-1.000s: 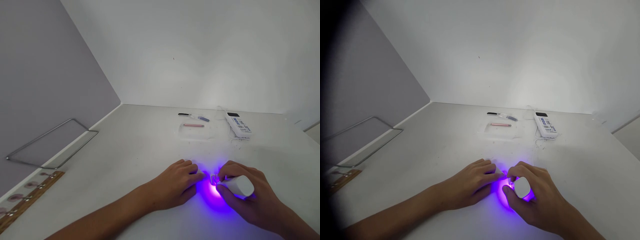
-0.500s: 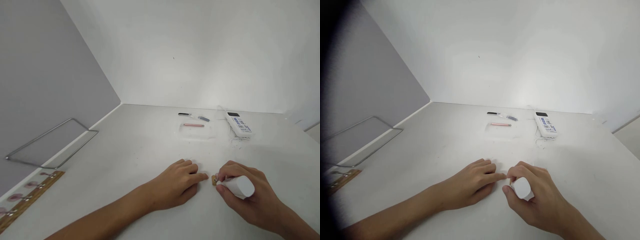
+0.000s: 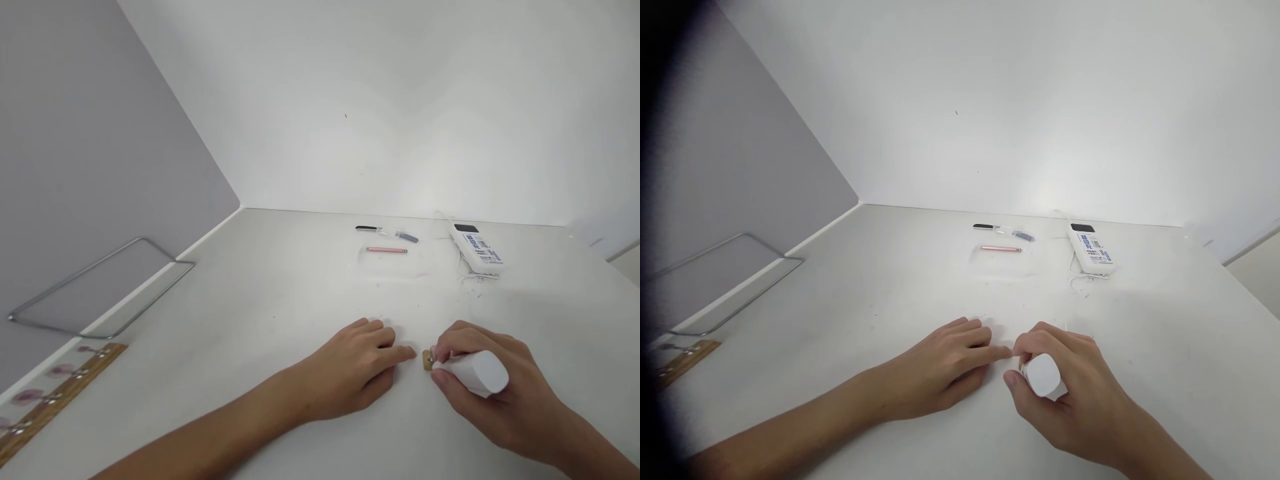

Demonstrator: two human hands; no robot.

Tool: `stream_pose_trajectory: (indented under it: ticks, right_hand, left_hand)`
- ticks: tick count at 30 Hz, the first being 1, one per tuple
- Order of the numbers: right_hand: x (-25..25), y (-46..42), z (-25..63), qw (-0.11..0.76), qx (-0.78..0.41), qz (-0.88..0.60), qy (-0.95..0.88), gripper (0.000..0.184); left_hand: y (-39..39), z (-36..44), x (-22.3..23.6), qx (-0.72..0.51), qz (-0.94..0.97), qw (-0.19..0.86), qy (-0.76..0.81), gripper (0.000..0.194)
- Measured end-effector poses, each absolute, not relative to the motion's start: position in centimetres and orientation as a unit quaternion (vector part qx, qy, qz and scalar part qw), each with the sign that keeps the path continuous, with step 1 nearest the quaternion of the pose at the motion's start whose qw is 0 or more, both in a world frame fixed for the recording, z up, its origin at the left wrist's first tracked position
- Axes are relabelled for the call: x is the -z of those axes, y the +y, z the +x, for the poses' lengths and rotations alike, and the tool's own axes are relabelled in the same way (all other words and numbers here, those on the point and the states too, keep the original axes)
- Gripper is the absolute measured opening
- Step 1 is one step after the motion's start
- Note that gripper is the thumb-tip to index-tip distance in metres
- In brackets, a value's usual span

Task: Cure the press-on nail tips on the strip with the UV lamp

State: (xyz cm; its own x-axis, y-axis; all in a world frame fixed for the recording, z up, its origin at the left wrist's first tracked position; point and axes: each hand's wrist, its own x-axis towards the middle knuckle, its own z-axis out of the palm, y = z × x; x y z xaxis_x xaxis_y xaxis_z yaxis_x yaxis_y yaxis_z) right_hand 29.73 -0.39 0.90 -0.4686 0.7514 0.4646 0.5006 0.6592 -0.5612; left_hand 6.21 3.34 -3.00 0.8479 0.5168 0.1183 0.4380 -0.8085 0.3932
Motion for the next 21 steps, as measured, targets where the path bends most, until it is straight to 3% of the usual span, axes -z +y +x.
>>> stream_pose_trajectory:
  ticks: [21]
  right_hand:
    - [-0.58, -0.5, 30.01, 0.33, -0.177, -0.385, -0.844, 0.011]
  left_hand:
    - [3.34, 6.4, 2.91, -0.1, 0.945, 0.179, 0.254, 0.04]
